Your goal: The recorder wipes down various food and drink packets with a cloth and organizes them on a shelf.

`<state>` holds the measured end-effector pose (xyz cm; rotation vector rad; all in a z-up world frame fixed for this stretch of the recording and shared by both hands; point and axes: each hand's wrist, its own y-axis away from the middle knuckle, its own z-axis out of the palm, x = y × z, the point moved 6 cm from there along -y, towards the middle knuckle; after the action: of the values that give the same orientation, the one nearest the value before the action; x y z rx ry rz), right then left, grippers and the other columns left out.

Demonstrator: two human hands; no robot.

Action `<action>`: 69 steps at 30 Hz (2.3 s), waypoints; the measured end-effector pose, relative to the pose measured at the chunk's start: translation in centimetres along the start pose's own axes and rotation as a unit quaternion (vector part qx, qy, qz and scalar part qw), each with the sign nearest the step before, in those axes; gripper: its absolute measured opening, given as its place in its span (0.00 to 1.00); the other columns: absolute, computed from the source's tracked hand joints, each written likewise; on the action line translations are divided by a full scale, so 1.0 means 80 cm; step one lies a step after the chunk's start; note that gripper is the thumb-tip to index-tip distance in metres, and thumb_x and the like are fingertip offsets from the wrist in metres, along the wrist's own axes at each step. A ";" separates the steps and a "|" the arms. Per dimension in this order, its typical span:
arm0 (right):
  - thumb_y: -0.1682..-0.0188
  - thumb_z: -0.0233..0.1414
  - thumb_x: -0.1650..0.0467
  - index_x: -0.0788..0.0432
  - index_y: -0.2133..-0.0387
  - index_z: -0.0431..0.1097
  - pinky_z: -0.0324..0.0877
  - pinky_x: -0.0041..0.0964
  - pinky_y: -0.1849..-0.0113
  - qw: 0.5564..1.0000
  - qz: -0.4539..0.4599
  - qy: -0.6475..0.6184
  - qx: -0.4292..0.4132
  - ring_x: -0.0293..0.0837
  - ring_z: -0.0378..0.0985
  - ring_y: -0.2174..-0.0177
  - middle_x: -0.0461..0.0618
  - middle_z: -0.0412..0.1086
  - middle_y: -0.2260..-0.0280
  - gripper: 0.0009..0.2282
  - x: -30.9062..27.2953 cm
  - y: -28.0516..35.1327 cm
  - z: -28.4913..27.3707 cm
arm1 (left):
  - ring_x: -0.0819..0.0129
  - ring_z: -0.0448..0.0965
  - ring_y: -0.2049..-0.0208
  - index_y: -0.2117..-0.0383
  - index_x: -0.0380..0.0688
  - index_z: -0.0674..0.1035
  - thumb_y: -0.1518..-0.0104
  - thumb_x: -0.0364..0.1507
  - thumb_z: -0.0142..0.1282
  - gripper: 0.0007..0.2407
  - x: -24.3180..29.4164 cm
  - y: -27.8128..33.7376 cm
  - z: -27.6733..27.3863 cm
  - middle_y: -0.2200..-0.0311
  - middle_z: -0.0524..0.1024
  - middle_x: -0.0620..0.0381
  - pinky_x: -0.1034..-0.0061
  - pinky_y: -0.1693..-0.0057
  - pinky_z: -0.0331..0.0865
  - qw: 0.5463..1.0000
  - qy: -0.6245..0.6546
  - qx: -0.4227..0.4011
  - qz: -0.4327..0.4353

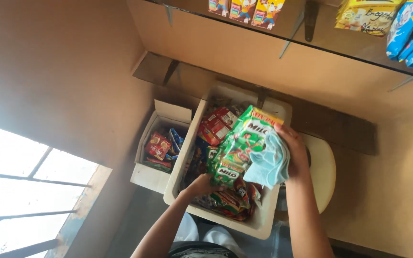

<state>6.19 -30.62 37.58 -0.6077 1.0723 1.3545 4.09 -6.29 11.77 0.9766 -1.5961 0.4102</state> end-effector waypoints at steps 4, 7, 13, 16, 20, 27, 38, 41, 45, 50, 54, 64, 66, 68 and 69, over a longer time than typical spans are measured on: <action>0.46 0.57 0.67 0.60 0.61 0.75 0.71 0.30 0.68 0.999 -0.025 0.018 -0.033 0.35 0.76 0.71 0.45 0.75 0.69 0.09 0.028 -0.035 -0.047 | 0.71 0.82 0.61 0.56 0.41 0.83 0.46 0.34 0.67 0.15 -0.009 0.008 0.009 0.62 0.85 0.51 0.72 0.53 0.74 0.995 0.090 0.036 -0.019; 0.48 0.57 0.67 0.57 0.57 0.75 0.72 0.30 0.67 0.998 0.002 0.047 -0.031 0.36 0.77 0.68 0.46 0.74 0.65 0.09 0.077 -0.040 -0.070 | 0.73 0.82 0.61 0.57 0.40 0.83 0.44 0.29 0.66 0.11 0.049 0.009 -0.014 0.62 0.85 0.52 0.73 0.53 0.75 0.986 0.142 0.081 0.038; 0.59 0.60 0.52 0.58 0.49 0.76 0.69 0.44 0.48 0.905 0.109 0.384 -0.147 0.47 0.77 0.50 0.51 0.77 0.54 0.29 0.267 -0.009 -0.121 | 0.77 0.83 0.61 0.55 0.41 0.81 0.44 0.27 0.64 0.12 0.130 -0.005 -0.038 0.62 0.85 0.55 0.76 0.52 0.77 0.972 0.161 0.097 0.140; 0.56 0.71 0.57 0.61 0.47 0.75 0.57 0.49 0.43 0.881 0.105 0.440 -0.136 0.45 0.56 0.40 0.42 0.53 0.36 0.28 0.320 0.014 -0.129 | 0.75 0.82 0.63 0.56 0.38 0.83 0.44 0.27 0.65 0.11 0.143 -0.008 -0.038 0.65 0.85 0.53 0.76 0.54 0.76 0.980 0.087 0.121 0.134; 0.63 0.66 0.54 0.58 0.55 0.72 0.71 0.44 0.50 0.854 -0.041 0.515 -0.061 0.46 0.80 0.55 0.51 0.78 0.56 0.28 0.313 0.036 -0.097 | 0.73 0.83 0.63 0.57 0.32 0.82 0.42 0.27 0.64 0.11 0.187 -0.010 -0.038 0.64 0.85 0.53 0.76 0.54 0.77 0.965 0.223 0.090 0.104; 0.60 0.65 0.59 0.58 0.60 0.79 0.73 0.40 0.52 0.915 -0.064 0.398 0.028 0.48 0.82 0.58 0.53 0.81 0.58 0.19 0.239 0.052 -0.081 | 0.63 0.82 0.54 0.49 0.31 0.76 0.39 0.35 0.61 0.19 0.197 -0.038 -0.047 0.55 0.82 0.48 0.69 0.45 0.74 0.947 0.303 0.034 0.102; 0.55 0.65 0.65 0.61 0.64 0.76 0.70 0.39 0.57 0.889 -0.163 0.425 0.054 0.44 0.77 0.61 0.50 0.76 0.62 0.13 0.177 0.042 -0.083 | 0.57 0.73 0.40 0.35 0.31 0.64 0.41 0.51 0.55 0.36 0.133 -0.037 -0.045 0.40 0.71 0.40 0.61 0.35 0.66 0.877 0.467 -0.062 0.090; 0.56 0.64 0.66 0.58 0.64 0.76 0.72 0.39 0.62 0.978 -0.003 0.201 0.053 0.42 0.77 0.66 0.48 0.76 0.67 0.11 0.147 0.041 -0.064 | 0.54 0.74 0.42 0.35 0.33 0.64 0.44 0.51 0.59 0.38 0.141 -0.034 -0.031 0.42 0.73 0.38 0.60 0.35 0.68 0.942 0.292 -0.098 0.130; 0.55 0.63 0.68 0.55 0.63 0.70 0.76 0.35 0.67 0.999 -0.017 0.012 0.034 0.39 0.79 0.69 0.46 0.76 0.67 0.11 0.072 0.027 -0.028 | 0.55 0.79 0.49 0.35 0.41 0.66 0.52 0.48 0.64 0.38 0.156 -0.008 0.005 0.48 0.78 0.41 0.63 0.41 0.71 0.985 -0.003 -0.123 0.118; 0.48 0.61 0.69 0.59 0.59 0.69 0.73 0.32 0.68 0.998 -0.044 -0.014 -0.048 0.38 0.77 0.70 0.47 0.74 0.68 0.09 -0.005 0.039 0.015 | 0.62 0.80 0.50 0.41 0.37 0.72 0.48 0.41 0.67 0.30 0.103 -0.039 0.003 0.50 0.80 0.42 0.68 0.44 0.73 0.986 0.040 0.020 0.163; 0.52 0.55 0.68 0.60 0.45 0.68 0.74 0.28 0.62 0.994 -0.057 -0.031 -0.086 0.35 0.78 0.65 0.46 0.77 0.61 0.21 -0.058 0.066 0.070 | 0.69 0.84 0.59 0.49 0.36 0.80 0.42 0.37 0.64 0.20 0.098 -0.033 -0.001 0.58 0.84 0.47 0.74 0.52 0.78 0.991 0.100 0.015 0.091; 0.53 0.58 0.67 0.51 0.29 0.51 0.65 0.30 0.64 0.990 -0.002 0.078 -0.115 0.33 0.68 0.65 0.45 0.67 0.40 0.37 0.041 0.029 -0.017 | 0.74 0.75 0.70 0.56 0.38 0.79 0.35 0.31 0.56 0.10 0.139 -0.044 -0.021 0.69 0.80 0.52 0.74 0.62 0.72 0.981 0.133 0.103 0.101; 0.56 0.59 0.61 0.63 0.35 0.59 0.74 0.30 0.53 0.997 0.041 0.062 0.005 0.34 0.80 0.53 0.52 0.69 0.41 0.35 0.074 0.047 -0.048 | 0.77 0.76 0.65 0.54 0.34 0.77 0.34 0.29 0.55 0.09 0.161 -0.052 -0.019 0.65 0.79 0.54 0.78 0.57 0.73 0.949 0.259 0.093 0.155; 0.54 0.60 0.61 0.64 0.37 0.62 0.73 0.32 0.58 0.997 0.057 0.044 -0.026 0.36 0.79 0.57 0.53 0.70 0.47 0.33 0.119 0.068 -0.069 | 0.76 0.77 0.63 0.53 0.33 0.76 0.33 0.28 0.55 0.10 0.190 -0.061 -0.027 0.63 0.80 0.53 0.78 0.56 0.74 0.932 0.313 0.085 0.161; 0.52 0.62 0.60 0.66 0.39 0.65 0.72 0.34 0.62 0.995 0.074 0.027 -0.054 0.38 0.78 0.62 0.53 0.71 0.53 0.31 0.142 0.079 -0.078 | 0.75 0.78 0.62 0.51 0.32 0.76 0.32 0.28 0.54 0.10 0.205 -0.065 -0.030 0.62 0.81 0.53 0.78 0.55 0.74 0.912 0.367 0.074 0.167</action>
<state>-2.86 -29.60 26.40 -0.6587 1.1099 1.5395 9.79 -13.69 26.45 0.5428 -1.0333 1.0172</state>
